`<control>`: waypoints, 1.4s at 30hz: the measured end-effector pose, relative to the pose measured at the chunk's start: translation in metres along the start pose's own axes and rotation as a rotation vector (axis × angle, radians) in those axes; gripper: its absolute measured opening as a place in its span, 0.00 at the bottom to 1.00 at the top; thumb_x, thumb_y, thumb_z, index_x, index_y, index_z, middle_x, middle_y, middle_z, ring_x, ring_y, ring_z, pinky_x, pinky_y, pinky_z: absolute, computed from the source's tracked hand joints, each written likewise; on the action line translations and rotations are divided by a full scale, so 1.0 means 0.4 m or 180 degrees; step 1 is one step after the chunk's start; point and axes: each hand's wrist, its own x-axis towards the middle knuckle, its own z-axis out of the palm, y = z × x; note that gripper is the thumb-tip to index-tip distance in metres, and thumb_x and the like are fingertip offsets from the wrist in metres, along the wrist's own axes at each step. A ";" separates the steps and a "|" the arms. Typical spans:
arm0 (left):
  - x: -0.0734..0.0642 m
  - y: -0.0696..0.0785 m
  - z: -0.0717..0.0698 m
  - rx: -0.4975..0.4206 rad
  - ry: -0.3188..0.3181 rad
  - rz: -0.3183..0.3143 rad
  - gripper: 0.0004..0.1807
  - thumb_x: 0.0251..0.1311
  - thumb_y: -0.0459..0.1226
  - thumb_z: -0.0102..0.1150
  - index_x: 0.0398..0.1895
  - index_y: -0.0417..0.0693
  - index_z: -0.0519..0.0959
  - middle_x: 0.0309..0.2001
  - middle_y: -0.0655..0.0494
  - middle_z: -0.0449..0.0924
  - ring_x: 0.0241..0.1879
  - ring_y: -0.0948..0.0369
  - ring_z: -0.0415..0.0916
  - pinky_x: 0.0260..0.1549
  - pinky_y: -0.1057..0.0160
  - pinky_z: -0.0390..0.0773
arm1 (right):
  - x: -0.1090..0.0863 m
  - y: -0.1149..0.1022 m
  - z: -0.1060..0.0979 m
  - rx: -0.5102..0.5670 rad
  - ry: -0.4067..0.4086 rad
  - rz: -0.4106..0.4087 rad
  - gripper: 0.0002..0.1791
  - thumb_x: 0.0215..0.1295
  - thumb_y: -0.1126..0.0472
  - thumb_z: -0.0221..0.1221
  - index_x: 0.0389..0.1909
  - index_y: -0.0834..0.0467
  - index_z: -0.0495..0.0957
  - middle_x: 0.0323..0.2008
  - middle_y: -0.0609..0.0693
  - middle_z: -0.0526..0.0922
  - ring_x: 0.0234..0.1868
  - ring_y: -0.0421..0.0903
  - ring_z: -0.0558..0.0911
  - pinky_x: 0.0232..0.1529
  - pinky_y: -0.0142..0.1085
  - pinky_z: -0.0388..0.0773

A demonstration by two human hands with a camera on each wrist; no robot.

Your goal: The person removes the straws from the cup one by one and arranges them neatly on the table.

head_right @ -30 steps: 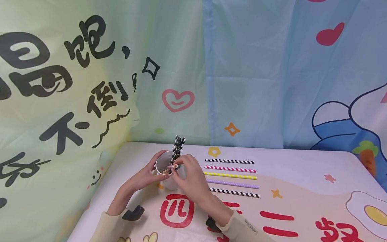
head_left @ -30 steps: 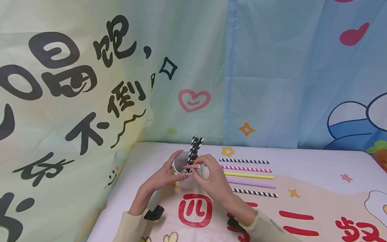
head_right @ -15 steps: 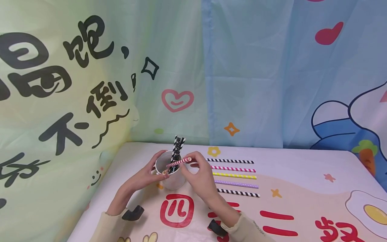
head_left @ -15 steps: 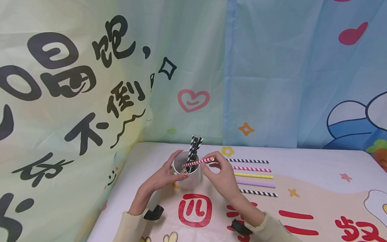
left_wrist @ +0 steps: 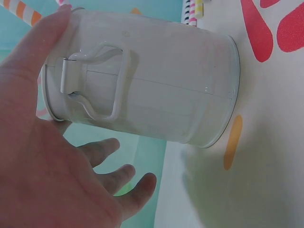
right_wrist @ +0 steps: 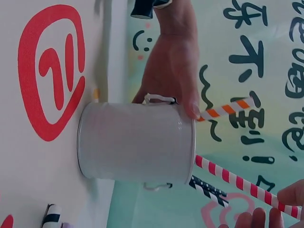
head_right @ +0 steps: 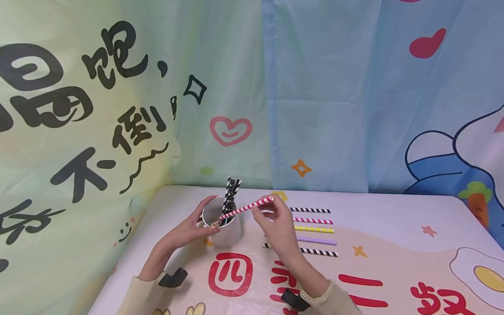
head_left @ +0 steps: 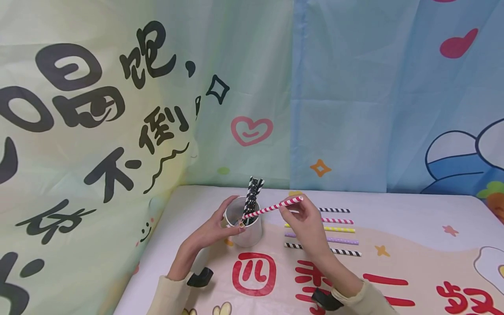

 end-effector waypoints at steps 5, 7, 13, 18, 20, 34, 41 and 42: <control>-0.001 -0.002 0.000 0.0002 -0.0004 0.0009 0.51 0.55 0.54 0.71 0.76 0.82 0.49 0.78 0.55 0.51 0.78 0.48 0.47 0.70 0.30 0.54 | -0.007 -0.002 -0.030 0.0011 0.0041 0.0177 0.19 0.70 0.56 0.62 0.57 0.58 0.73 0.54 0.53 0.78 0.55 0.39 0.80 0.51 0.25 0.80; -0.001 -0.002 0.000 0.0000 -0.0004 0.0004 0.51 0.55 0.54 0.71 0.76 0.83 0.49 0.78 0.55 0.51 0.79 0.48 0.47 0.70 0.30 0.54 | -0.010 -0.004 -0.041 0.0002 0.0057 0.0236 0.20 0.70 0.55 0.62 0.58 0.58 0.73 0.56 0.52 0.78 0.56 0.37 0.79 0.52 0.25 0.79; -0.001 -0.001 0.000 0.0005 -0.0015 -0.0017 0.51 0.55 0.55 0.71 0.76 0.83 0.48 0.79 0.52 0.48 0.79 0.46 0.46 0.70 0.29 0.54 | -0.010 -0.021 -0.076 0.0014 0.0169 0.0191 0.20 0.71 0.55 0.61 0.58 0.59 0.72 0.54 0.48 0.77 0.58 0.35 0.78 0.53 0.22 0.78; 0.002 0.000 -0.005 -0.0005 -0.0022 -0.0009 0.50 0.55 0.55 0.71 0.76 0.83 0.49 0.80 0.49 0.48 0.79 0.44 0.46 0.69 0.28 0.54 | -0.001 -0.058 -0.098 0.0195 0.0295 -0.0172 0.15 0.72 0.60 0.59 0.53 0.61 0.72 0.50 0.46 0.77 0.55 0.39 0.79 0.53 0.22 0.78; 0.003 -0.001 -0.007 -0.0009 -0.0014 0.0002 0.50 0.55 0.54 0.71 0.76 0.82 0.49 0.79 0.48 0.49 0.78 0.43 0.47 0.69 0.28 0.54 | 0.002 -0.071 -0.101 0.0311 0.0306 -0.0377 0.12 0.71 0.65 0.59 0.52 0.64 0.73 0.47 0.48 0.77 0.53 0.42 0.79 0.53 0.23 0.78; 0.008 -0.008 0.000 -0.0037 -0.0052 0.0017 0.51 0.56 0.55 0.70 0.78 0.77 0.48 0.79 0.49 0.48 0.79 0.44 0.46 0.68 0.27 0.54 | -0.036 -0.016 -0.109 -0.1804 -0.0171 -0.0794 0.13 0.60 0.61 0.70 0.44 0.49 0.79 0.45 0.41 0.80 0.50 0.41 0.79 0.50 0.38 0.82; 0.008 -0.007 -0.001 -0.0019 -0.0052 0.0036 0.52 0.56 0.54 0.70 0.79 0.71 0.48 0.80 0.48 0.48 0.79 0.44 0.46 0.69 0.28 0.54 | -0.079 0.054 -0.115 -0.2834 -0.0629 -0.0793 0.14 0.53 0.57 0.73 0.37 0.45 0.79 0.41 0.39 0.80 0.42 0.36 0.77 0.45 0.39 0.83; 0.008 -0.007 -0.001 -0.0015 -0.0054 0.0039 0.52 0.56 0.54 0.70 0.79 0.71 0.48 0.80 0.48 0.48 0.79 0.43 0.46 0.68 0.28 0.55 | -0.087 0.066 -0.117 -0.2943 -0.0676 -0.0807 0.14 0.52 0.56 0.74 0.37 0.44 0.79 0.40 0.38 0.80 0.42 0.35 0.76 0.45 0.38 0.83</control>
